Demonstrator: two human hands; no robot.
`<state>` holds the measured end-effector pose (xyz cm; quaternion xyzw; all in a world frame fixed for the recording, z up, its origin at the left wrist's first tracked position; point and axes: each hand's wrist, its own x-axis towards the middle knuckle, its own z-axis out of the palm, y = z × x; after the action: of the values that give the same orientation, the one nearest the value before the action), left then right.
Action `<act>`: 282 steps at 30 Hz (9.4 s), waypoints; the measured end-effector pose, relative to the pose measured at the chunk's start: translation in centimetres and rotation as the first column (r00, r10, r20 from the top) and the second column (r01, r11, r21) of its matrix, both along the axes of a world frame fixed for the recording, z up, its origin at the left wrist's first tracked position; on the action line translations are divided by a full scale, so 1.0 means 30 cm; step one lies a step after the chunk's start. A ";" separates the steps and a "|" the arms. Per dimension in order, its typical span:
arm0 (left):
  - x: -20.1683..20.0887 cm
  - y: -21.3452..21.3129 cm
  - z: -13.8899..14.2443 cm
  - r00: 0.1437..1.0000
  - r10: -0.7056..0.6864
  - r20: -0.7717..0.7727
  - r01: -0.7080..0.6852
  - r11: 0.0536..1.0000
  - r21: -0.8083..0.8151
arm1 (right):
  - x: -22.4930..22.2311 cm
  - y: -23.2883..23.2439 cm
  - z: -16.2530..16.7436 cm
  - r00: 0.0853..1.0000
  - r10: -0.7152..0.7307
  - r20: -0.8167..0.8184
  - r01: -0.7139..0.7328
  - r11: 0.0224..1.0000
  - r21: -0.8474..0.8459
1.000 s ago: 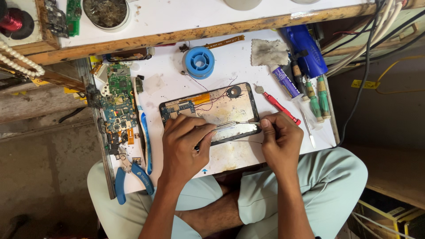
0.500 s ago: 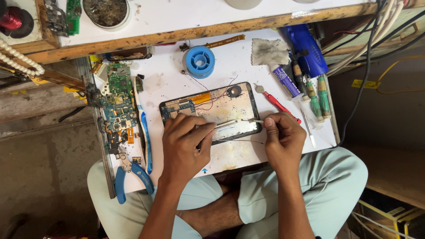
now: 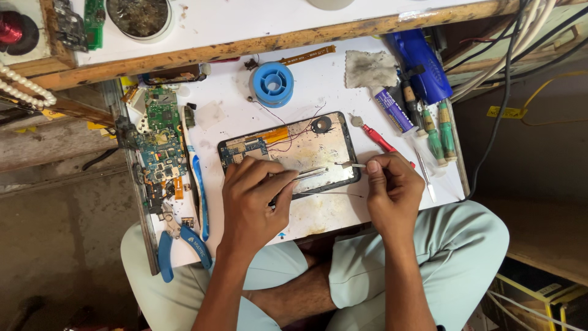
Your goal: The person sits at a repair bench and brushes the exposed motherboard of a disassembled phone with a toothbrush, holding the frame steady with the other hand. They then use a pointed hand tool to work on the board and its components, repeatedly treating the board surface.
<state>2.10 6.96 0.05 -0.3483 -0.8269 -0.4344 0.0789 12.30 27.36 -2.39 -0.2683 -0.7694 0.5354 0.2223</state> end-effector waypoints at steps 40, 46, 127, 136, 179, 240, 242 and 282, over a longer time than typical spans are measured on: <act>-0.041 -0.002 0.058 0.991 -0.091 0.101 0.098 0.993 -0.062 | -0.007 0.000 0.015 1.000 -0.015 0.009 0.016 0.998 -0.064; -0.040 -0.009 0.087 0.912 0.006 0.410 0.030 0.996 -0.081 | -0.006 0.000 0.019 1.000 0.010 -0.006 -0.011 0.998 -0.065; 0.076 0.037 0.076 0.837 0.128 0.533 -0.095 0.991 -0.089 | -0.011 0.000 0.053 0.999 -0.002 0.037 0.004 0.999 -0.045; 0.079 0.036 0.088 0.848 0.141 0.510 -0.104 0.989 -0.101 | -0.010 -0.001 0.055 0.999 -0.009 0.038 0.011 0.998 -0.063; 0.008 0.012 0.073 0.990 0.132 -0.055 -0.142 0.953 -0.268 | -0.008 0.000 0.036 0.999 -0.024 0.023 0.027 0.990 -0.135; 0.038 -0.007 0.147 0.988 0.139 0.071 -0.114 0.953 -0.280 | -0.009 0.000 0.055 1.000 0.005 0.028 -0.003 0.996 -0.091; 0.040 -0.013 0.148 0.990 0.125 0.068 -0.103 0.958 -0.268 | -0.008 0.001 0.055 0.999 0.002 0.039 0.001 0.997 -0.078; 0.025 -0.020 0.085 0.990 0.136 0.031 -0.127 0.971 -0.204 | -0.008 0.002 0.044 1.000 0.010 0.006 -0.009 0.995 -0.103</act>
<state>2.85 6.37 2.61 -0.2891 -0.8894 -0.3501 0.0532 12.05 27.43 -1.06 -0.2777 -0.7426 0.5746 0.2031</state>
